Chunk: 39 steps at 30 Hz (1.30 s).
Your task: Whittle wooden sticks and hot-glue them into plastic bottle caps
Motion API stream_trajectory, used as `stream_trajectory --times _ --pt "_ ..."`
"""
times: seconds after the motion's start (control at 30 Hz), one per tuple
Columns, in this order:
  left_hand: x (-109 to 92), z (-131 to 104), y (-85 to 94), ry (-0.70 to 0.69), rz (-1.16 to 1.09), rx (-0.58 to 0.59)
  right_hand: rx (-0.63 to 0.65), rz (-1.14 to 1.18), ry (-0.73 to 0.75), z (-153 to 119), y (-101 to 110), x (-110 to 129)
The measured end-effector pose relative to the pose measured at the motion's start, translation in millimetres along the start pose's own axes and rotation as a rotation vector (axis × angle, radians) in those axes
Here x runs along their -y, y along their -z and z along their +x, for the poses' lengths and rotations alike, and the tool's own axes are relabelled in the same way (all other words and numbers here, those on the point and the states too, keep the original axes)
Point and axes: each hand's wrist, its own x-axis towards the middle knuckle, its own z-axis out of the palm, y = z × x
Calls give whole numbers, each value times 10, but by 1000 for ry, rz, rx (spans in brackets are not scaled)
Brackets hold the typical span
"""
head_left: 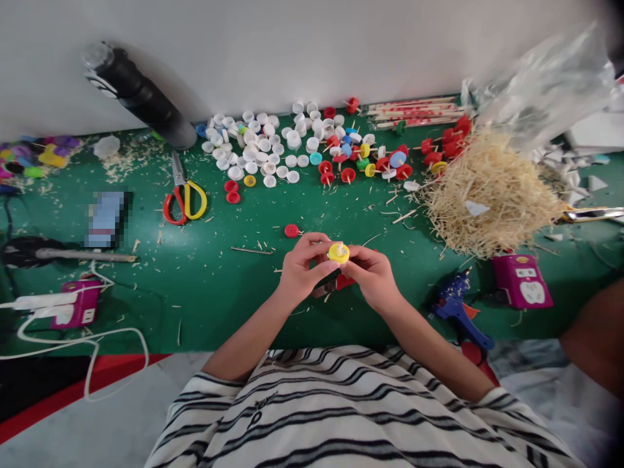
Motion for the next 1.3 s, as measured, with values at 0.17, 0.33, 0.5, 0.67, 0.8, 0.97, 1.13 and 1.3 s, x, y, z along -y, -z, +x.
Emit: stream_trajectory --times 0.17,0.33,0.5,0.67,0.8,0.97,1.13,1.3 --pt "13 -2 23 -41 4 26 13 12 41 3 -8 32" --pt "22 19 34 -14 30 7 1 23 13 26 -18 2" --pt "9 40 42 -30 111 -16 1 -22 36 37 43 34" --pt "-1 35 14 -125 245 -89 -14 -130 156 -5 133 122" --pt "36 17 -33 -192 301 -130 -38 -230 198 -38 104 153" --pt "89 5 -34 -242 344 -92 -88 -292 211 -25 42 113" --pt "99 4 11 -292 424 -49 -47 -346 218 11 61 127" --pt "97 6 21 -352 484 -37 -33 -427 296 27 66 243"
